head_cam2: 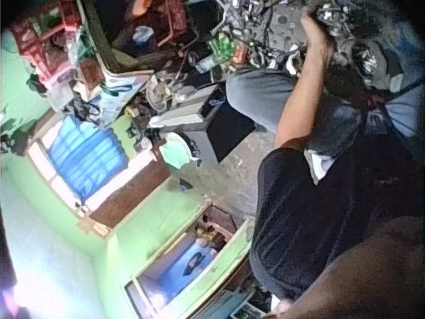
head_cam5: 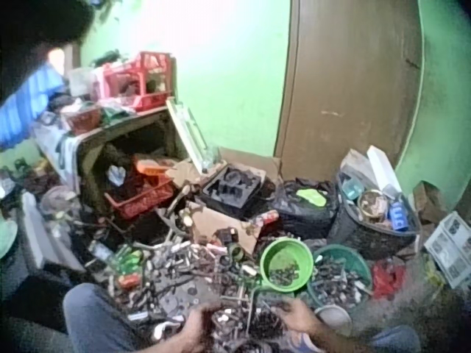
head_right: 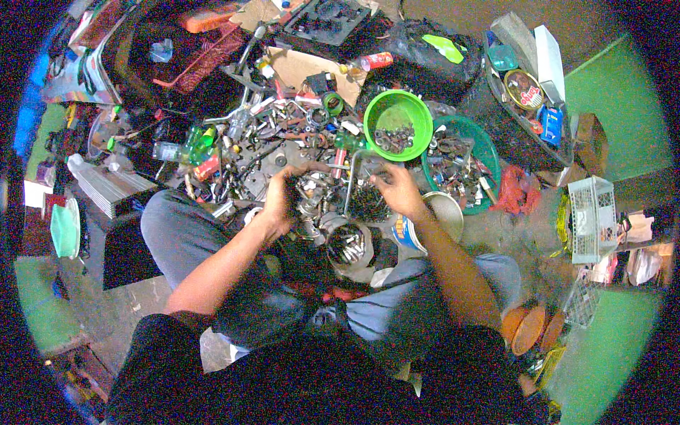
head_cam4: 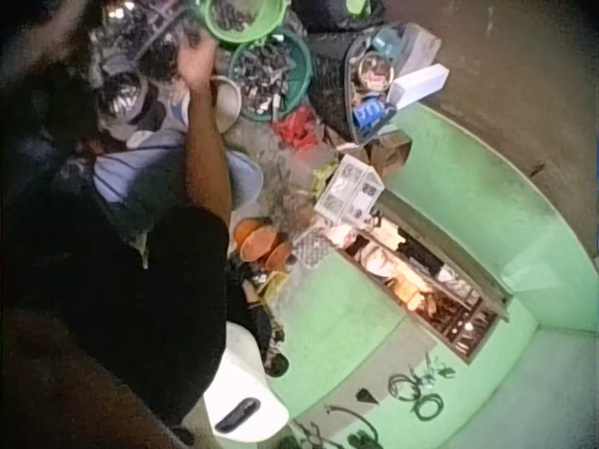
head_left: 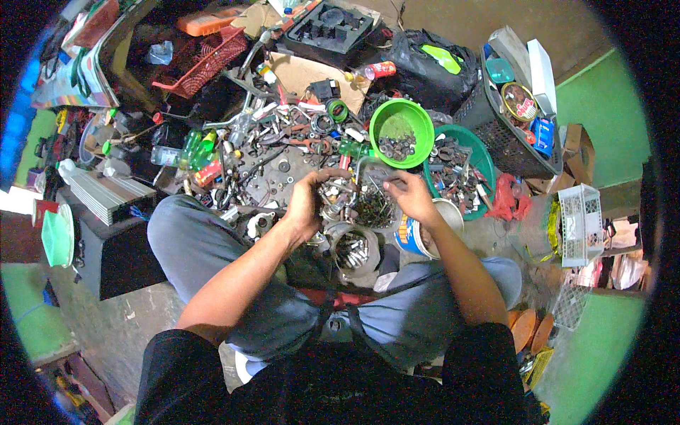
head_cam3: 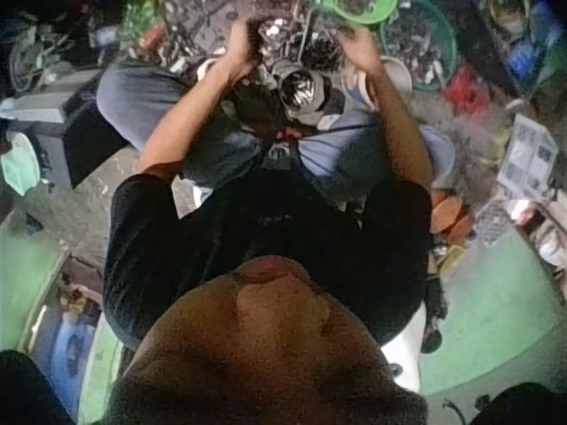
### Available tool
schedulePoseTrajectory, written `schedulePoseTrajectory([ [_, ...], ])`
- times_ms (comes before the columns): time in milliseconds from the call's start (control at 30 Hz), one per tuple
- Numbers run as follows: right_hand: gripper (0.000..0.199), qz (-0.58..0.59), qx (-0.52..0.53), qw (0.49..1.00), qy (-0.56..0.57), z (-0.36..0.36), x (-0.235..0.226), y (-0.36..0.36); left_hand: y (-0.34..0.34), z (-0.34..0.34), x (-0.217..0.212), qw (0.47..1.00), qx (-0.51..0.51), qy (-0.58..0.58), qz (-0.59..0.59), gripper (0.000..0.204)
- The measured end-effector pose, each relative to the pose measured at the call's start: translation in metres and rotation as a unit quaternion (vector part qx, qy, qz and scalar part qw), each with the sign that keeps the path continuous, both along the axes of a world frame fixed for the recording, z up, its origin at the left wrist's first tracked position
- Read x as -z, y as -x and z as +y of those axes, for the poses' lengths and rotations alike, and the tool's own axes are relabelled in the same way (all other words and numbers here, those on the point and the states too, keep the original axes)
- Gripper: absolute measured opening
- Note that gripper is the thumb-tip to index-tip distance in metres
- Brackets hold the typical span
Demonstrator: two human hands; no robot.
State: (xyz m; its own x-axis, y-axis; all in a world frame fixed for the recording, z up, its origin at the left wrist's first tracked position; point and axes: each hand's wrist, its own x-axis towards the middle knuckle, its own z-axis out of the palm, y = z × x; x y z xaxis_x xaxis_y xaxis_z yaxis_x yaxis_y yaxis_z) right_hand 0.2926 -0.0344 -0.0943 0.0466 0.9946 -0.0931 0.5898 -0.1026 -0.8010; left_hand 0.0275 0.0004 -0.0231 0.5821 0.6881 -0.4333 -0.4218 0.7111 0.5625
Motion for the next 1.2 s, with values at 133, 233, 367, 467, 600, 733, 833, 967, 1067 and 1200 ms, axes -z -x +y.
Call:
schedulePoseTrajectory([
  [133,0.023,0.126,-0.024,0.991,-0.030,0.008,-0.084,0.044,0.001,-0.001,-0.008,0.999,0.026,-0.021,-0.024,0.033],
  [233,0.026,0.164,-0.051,0.984,-0.049,-0.002,-0.114,0.061,-0.002,-0.005,-0.012,0.998,0.035,-0.040,-0.029,0.027],
  [367,0.038,0.020,-0.148,0.978,-0.148,-0.012,-0.127,0.068,-0.007,-0.011,-0.019,0.994,0.055,-0.092,0.009,0.027],
  [467,0.037,0.004,-0.128,0.984,-0.121,-0.013,-0.127,0.068,-0.013,-0.014,-0.015,0.984,0.042,-0.152,0.078,0.031],
  [600,0.030,0.103,-0.068,0.991,-0.047,-0.016,-0.110,0.064,-0.016,-0.014,-0.011,0.979,0.062,-0.143,0.128,0.053],
  [733,0.024,0.090,-0.074,0.991,-0.058,-0.017,-0.111,0.065,-0.020,-0.017,-0.019,0.980,0.039,-0.128,0.144,0.060],
  [833,0.019,0.115,-0.072,0.990,-0.031,-0.016,-0.112,0.066,-0.020,-0.016,-0.019,0.982,0.048,-0.104,0.153,0.059],
  [967,0.017,0.187,-0.054,0.981,-0.006,-0.011,-0.100,0.056,-0.021,-0.015,-0.019,0.986,0.060,-0.082,0.134,0.057],
  [1067,0.019,0.195,-0.029,0.979,0.047,-0.010,-0.108,0.052,-0.020,-0.010,-0.014,0.992,0.040,-0.046,0.110,0.056],
  [1200,0.020,0.273,-0.025,0.958,0.087,-0.008,-0.109,0.052,-0.019,-0.006,-0.011,0.994,0.043,-0.066,0.080,0.052],
])
